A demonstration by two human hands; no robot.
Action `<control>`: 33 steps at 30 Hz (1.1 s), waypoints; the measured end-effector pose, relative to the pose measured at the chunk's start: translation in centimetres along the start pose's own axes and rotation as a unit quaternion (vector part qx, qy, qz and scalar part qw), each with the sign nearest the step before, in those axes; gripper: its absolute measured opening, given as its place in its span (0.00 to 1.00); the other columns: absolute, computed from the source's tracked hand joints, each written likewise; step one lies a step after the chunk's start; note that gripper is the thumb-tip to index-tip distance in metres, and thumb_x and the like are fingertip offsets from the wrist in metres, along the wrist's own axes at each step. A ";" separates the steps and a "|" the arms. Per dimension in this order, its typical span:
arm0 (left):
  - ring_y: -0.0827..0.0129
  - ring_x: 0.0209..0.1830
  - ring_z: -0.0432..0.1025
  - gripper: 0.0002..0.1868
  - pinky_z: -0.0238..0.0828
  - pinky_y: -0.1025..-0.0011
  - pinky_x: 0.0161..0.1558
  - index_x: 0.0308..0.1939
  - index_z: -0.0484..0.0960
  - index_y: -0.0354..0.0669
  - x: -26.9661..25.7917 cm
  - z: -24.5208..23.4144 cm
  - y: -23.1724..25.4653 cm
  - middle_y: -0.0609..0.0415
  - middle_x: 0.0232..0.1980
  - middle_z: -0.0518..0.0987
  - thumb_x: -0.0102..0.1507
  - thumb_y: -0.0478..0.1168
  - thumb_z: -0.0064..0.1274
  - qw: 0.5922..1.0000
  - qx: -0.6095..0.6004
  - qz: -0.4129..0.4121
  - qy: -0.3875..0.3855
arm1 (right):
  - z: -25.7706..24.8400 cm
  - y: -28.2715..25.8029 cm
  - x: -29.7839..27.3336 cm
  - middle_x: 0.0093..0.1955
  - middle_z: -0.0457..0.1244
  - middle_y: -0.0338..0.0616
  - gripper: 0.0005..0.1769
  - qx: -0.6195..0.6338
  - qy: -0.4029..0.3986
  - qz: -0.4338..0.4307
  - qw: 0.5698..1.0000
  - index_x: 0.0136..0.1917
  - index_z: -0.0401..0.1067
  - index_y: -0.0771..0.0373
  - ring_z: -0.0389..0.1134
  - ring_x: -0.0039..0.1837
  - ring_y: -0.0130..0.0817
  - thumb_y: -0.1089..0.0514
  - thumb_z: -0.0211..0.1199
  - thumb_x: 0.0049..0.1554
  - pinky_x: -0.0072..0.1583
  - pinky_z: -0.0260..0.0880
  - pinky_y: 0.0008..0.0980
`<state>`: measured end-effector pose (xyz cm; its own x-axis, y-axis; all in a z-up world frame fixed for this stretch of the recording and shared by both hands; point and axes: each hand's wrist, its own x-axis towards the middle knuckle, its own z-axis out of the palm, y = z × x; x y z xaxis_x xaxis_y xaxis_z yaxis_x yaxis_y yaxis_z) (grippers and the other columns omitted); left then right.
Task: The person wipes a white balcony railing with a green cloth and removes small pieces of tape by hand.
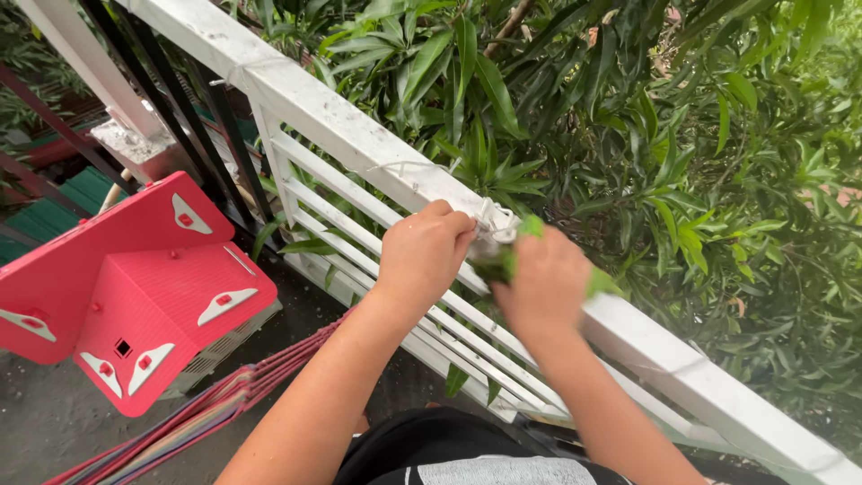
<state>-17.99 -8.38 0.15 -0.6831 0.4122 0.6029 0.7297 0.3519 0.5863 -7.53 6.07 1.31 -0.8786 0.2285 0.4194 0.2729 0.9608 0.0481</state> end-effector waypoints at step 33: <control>0.54 0.29 0.75 0.06 0.71 0.58 0.32 0.33 0.86 0.47 -0.3 -0.3 0.0 0.52 0.34 0.77 0.63 0.43 0.61 1.000 -0.010 -0.003 0.003 | 0.4 0.2 0.3 0.53 0.60 0.50 0.24 0.078 0.030 0.023 0.996 0.47 0.70 0.60 0.61 0.59 0.54 0.52 0.76 0.40 0.57 0.59 0.52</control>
<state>-17.77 -8.74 0.09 -0.6876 0.4058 0.6020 0.7249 0.3381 0.6001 -7.87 6.41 1.12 -0.8398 0.2682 0.4721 0.2449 0.9631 -0.1114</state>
